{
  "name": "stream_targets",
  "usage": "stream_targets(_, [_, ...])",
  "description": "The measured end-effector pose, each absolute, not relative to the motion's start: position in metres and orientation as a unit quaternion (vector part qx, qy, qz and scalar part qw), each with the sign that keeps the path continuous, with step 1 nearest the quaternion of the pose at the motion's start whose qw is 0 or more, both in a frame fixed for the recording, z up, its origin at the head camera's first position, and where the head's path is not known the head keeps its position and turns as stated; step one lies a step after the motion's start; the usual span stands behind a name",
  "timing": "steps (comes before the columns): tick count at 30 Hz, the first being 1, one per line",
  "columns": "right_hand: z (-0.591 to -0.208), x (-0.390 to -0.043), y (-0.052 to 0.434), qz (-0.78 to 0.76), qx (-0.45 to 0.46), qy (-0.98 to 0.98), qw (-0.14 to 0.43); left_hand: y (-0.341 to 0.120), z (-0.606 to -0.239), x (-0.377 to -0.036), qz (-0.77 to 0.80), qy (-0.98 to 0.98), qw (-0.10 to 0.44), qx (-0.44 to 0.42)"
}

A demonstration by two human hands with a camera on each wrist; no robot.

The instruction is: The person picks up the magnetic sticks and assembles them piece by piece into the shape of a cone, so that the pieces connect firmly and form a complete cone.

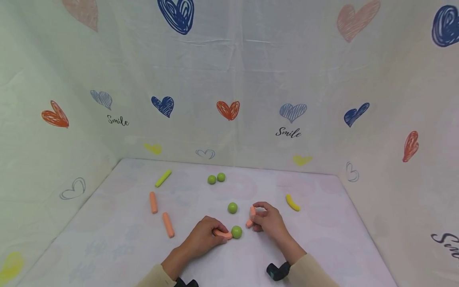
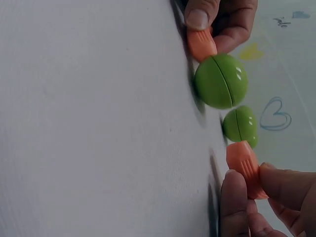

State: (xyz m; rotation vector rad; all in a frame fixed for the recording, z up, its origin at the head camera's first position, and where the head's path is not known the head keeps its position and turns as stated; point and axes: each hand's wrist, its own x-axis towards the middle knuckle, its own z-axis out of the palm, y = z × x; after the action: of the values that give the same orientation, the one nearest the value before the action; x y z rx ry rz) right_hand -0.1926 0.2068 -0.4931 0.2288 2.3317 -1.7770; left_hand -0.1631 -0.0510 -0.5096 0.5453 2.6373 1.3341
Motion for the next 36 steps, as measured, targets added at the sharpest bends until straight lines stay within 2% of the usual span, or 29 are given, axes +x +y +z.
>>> stream_targets(18, [-0.493,-0.188,0.199,-0.593,0.068,0.795,0.114,-0.035,-0.514,-0.160,0.441,0.873,0.056,0.201])
stream_targets(26, [-0.493,-0.187,0.198,-0.584,0.067,0.802,0.102,-0.030,-0.514,-0.159,0.420,0.883,0.053,0.204])
stream_targets(36, [-0.494,-0.189,0.192,-0.513,0.044,0.855,0.064,-0.039,-0.513,-0.158,0.419,0.869,0.067,0.254])
